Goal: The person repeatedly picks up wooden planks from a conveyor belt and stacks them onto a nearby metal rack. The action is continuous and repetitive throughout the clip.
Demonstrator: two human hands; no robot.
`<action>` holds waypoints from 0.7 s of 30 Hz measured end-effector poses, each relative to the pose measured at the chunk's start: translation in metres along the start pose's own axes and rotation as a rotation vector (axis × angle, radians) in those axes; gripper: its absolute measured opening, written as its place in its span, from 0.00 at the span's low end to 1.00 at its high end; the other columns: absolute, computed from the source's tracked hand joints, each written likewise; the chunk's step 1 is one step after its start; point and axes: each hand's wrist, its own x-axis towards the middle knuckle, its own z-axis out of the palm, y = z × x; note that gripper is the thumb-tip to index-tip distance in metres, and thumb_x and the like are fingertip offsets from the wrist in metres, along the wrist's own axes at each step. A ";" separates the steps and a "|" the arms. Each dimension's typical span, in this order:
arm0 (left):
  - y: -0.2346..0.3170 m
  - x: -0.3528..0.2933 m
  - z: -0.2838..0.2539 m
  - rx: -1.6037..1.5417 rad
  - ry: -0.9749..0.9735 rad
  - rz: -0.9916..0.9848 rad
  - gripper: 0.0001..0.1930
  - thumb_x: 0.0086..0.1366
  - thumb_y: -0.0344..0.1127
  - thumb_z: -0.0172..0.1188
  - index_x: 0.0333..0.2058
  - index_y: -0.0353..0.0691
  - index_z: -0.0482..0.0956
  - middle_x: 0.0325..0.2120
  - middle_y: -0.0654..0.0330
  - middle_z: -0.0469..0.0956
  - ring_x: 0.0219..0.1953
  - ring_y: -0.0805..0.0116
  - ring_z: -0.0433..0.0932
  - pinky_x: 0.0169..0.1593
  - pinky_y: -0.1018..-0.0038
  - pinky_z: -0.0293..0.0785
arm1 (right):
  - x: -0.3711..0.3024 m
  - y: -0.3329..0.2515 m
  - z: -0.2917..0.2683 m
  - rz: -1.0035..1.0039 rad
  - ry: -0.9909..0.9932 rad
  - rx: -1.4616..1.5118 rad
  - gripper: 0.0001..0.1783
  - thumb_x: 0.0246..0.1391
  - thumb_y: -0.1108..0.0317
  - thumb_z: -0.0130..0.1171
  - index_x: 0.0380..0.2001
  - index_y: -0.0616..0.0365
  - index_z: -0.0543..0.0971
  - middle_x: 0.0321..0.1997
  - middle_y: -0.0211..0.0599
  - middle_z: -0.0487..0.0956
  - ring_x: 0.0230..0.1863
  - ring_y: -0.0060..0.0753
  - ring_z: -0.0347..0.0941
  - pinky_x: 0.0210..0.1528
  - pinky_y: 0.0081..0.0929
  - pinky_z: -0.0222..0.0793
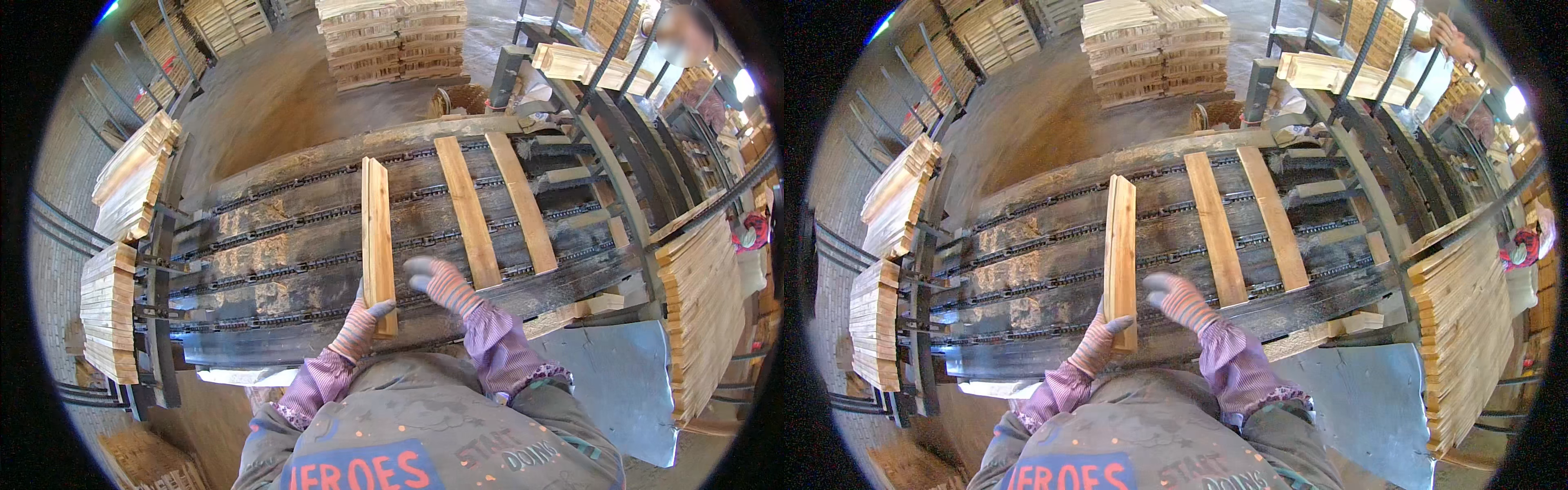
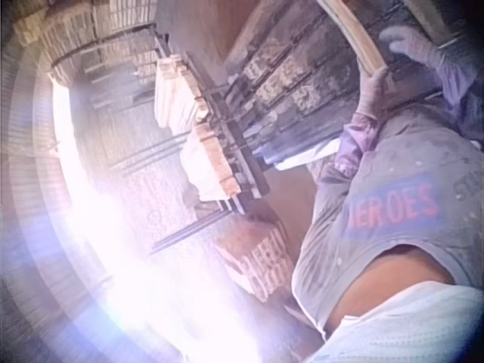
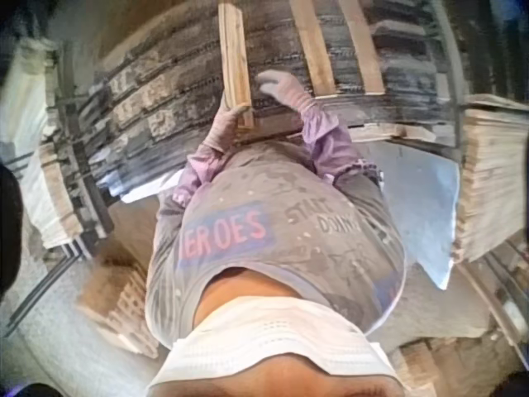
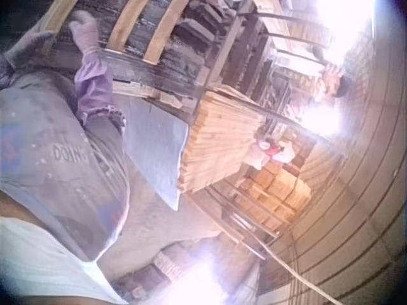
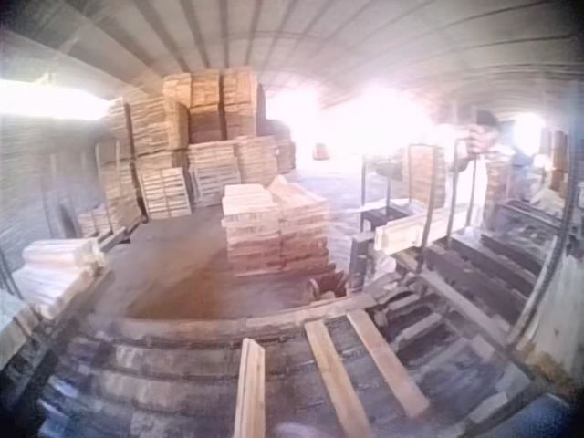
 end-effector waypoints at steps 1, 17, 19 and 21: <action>0.002 -0.001 0.000 -0.032 -0.007 0.005 0.36 0.65 0.33 0.67 0.68 0.45 0.60 0.44 0.59 0.77 0.41 0.64 0.82 0.44 0.66 0.83 | 0.006 0.012 -0.010 0.005 0.223 -0.244 0.27 0.55 0.62 0.70 0.57 0.57 0.81 0.56 0.46 0.83 0.58 0.44 0.79 0.63 0.37 0.73; 0.029 -0.022 0.014 -0.111 -0.050 0.020 0.35 0.62 0.36 0.67 0.65 0.43 0.63 0.42 0.56 0.78 0.43 0.61 0.84 0.43 0.63 0.86 | -0.016 0.051 -0.109 0.340 0.728 -0.865 0.40 0.38 0.54 0.76 0.59 0.48 0.76 0.57 0.52 0.77 0.61 0.58 0.72 0.63 0.47 0.70; 0.033 -0.021 0.015 -0.104 -0.055 0.016 0.35 0.62 0.37 0.67 0.65 0.43 0.63 0.43 0.56 0.78 0.43 0.61 0.84 0.43 0.62 0.86 | -0.021 0.070 -0.109 0.463 0.689 -0.919 0.45 0.39 0.54 0.75 0.63 0.44 0.69 0.60 0.56 0.74 0.62 0.64 0.70 0.63 0.51 0.70; 0.034 -0.018 0.018 -0.102 -0.064 0.030 0.34 0.62 0.37 0.67 0.65 0.44 0.63 0.43 0.57 0.77 0.42 0.62 0.84 0.41 0.63 0.86 | -0.019 0.064 -0.110 0.518 0.579 -0.771 0.47 0.38 0.54 0.77 0.64 0.43 0.68 0.60 0.56 0.73 0.61 0.64 0.71 0.63 0.50 0.71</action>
